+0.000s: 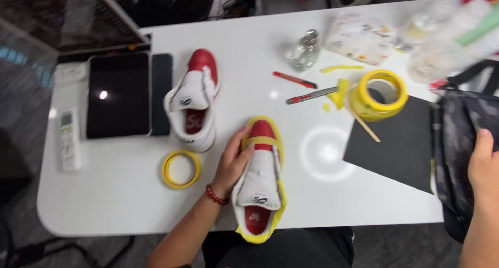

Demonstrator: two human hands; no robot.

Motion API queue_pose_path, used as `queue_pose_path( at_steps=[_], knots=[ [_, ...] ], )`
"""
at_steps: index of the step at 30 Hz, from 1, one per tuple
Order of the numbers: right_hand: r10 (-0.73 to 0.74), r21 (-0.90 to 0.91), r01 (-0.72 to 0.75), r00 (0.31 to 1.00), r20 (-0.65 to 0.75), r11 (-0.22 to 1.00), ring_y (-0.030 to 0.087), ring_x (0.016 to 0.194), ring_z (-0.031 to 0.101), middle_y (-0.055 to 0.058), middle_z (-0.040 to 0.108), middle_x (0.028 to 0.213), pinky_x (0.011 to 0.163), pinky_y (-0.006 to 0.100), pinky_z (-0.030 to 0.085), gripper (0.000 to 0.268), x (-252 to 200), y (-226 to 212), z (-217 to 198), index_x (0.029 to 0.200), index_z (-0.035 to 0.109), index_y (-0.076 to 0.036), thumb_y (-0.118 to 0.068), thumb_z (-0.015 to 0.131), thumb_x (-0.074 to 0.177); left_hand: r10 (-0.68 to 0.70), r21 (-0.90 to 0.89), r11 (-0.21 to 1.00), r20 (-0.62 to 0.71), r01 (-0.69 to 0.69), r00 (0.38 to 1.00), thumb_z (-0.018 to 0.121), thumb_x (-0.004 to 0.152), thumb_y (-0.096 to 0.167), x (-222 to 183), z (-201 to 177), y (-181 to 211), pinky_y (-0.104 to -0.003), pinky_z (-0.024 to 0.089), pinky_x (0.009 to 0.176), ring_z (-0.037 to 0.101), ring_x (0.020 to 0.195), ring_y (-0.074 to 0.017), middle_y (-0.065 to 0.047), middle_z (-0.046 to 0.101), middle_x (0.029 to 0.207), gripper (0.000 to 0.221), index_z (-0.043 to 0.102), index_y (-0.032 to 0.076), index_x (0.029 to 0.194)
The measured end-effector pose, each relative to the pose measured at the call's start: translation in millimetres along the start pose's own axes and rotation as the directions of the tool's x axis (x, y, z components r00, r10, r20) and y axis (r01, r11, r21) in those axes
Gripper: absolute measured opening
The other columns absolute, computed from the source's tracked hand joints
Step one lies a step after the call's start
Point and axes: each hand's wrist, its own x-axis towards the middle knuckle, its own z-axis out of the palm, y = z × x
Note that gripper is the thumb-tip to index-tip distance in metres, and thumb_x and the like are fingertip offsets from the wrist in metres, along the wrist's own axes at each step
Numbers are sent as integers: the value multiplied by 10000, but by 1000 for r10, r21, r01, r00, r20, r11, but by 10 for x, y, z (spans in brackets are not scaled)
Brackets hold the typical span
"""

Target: Apply yellow masking tape to the edges of a white and red sneaker before customization.

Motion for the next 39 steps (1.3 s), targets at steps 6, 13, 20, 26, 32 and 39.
queue_pose_path(
  at_steps=[6,13,20,26,32,39],
  knots=[
    [-717,139,717,694,-65,683,407,1268,581,255,578,1425,1018,423,489,271,-1146,-3028,-464,1241,687,31,-64,779,1004,432,831,551,-198,-84,880,740,917,153,-740,-355,601,-370,477,1058,645,1156,-283,-86,695,1179,253,698,73,1153],
    [-843,301,809,538,-29,506,325,1273,612,127,656,1264,1086,408,506,212,-1502,-4096,-294,1109,731,-56,-76,824,919,358,978,172,-174,118,917,846,742,177,-1064,-615,840,-478,465,808,657,844,-293,-57,697,831,198,715,85,858],
    [-956,846,485,277,91,221,358,1192,645,208,595,1345,985,373,524,502,-1674,-4980,-463,1327,591,5,-109,749,864,28,155,988,-130,-8,991,726,955,240,-581,-212,1118,-275,570,757,710,794,-133,-67,749,857,267,694,-18,1013],
    [-802,895,90,489,343,437,196,949,711,126,711,1095,855,331,585,362,-1669,-4747,9,1317,611,14,-66,668,968,-98,-469,870,135,151,986,670,1018,165,-50,77,1146,-300,576,859,711,909,-155,-124,732,1000,320,627,-94,1202],
    [-571,849,-357,630,527,390,167,870,656,106,725,1006,795,327,562,247,-1684,-4424,266,1216,672,71,-11,653,983,-213,-577,750,254,325,943,679,950,118,261,211,1161,-318,570,831,691,855,-149,-106,723,973,329,637,-65,1221],
    [-635,936,-247,688,351,250,219,1054,691,164,697,1157,937,352,579,265,-1711,-4295,97,1168,668,91,32,705,913,109,-614,763,431,203,896,601,843,180,386,-50,596,-281,444,724,533,736,-124,-81,633,874,365,661,-52,1118]
  ],
)
